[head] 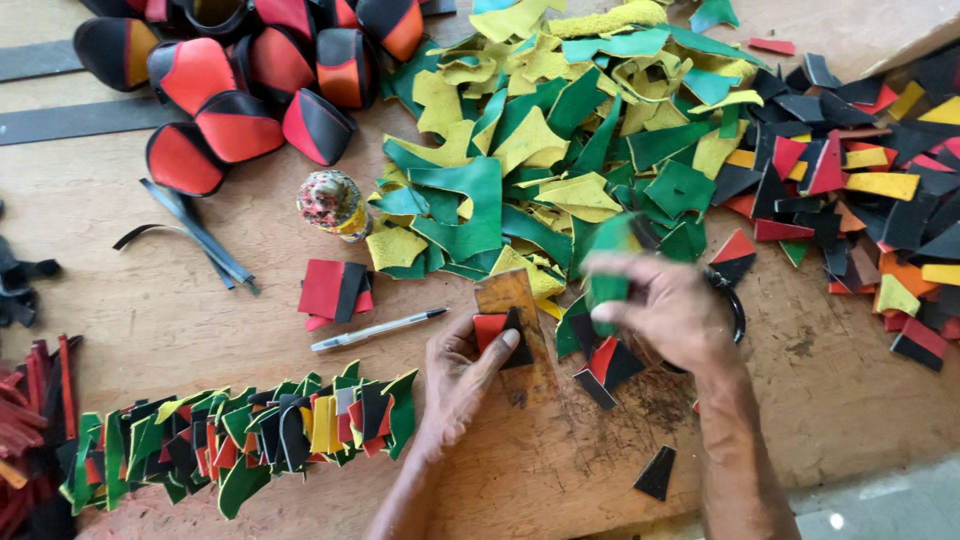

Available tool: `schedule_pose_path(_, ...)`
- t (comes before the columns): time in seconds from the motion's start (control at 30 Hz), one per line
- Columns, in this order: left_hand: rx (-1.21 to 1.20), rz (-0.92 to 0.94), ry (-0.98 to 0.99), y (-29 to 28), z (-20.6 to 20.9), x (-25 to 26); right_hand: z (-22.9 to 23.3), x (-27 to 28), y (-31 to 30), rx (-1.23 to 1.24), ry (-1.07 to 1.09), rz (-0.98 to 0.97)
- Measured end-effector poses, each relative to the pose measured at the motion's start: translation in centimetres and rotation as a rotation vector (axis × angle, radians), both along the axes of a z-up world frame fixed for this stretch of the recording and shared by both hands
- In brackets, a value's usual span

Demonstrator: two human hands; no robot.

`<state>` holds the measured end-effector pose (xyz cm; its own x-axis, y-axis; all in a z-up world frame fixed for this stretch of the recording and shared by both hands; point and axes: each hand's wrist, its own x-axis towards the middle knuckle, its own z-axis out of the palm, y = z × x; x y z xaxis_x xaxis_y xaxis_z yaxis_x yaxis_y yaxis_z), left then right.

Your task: The person uses shears to cut small pieces of green, yellow, red, and black leather on a wooden workbench. They repeatedly pick up pieces, trim them to shape, and place them into a growing stack of cut pieces.

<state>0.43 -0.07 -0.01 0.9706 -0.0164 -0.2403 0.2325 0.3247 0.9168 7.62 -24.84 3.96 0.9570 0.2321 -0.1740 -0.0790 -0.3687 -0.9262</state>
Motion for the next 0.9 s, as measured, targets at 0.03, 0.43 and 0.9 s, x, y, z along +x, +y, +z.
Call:
schedule_pose_path(0.03, -0.026, 0.038, 0.003, 0.2, 0.0, 0.0, 0.3, 0.1, 0.2, 0.073, 0.087, 0.133)
schedule_pose_path(0.43, -0.083, 0.113, -0.026, 0.5, 0.0, 0.5, 0.4, 4.4, 7.7, -0.534, -0.34, 0.091)
schedule_pose_path(0.9, -0.107, 0.028, -0.083, 0.8, -0.4, 0.0, -0.9, 7.5, 5.9, -0.486, -0.104, 0.146)
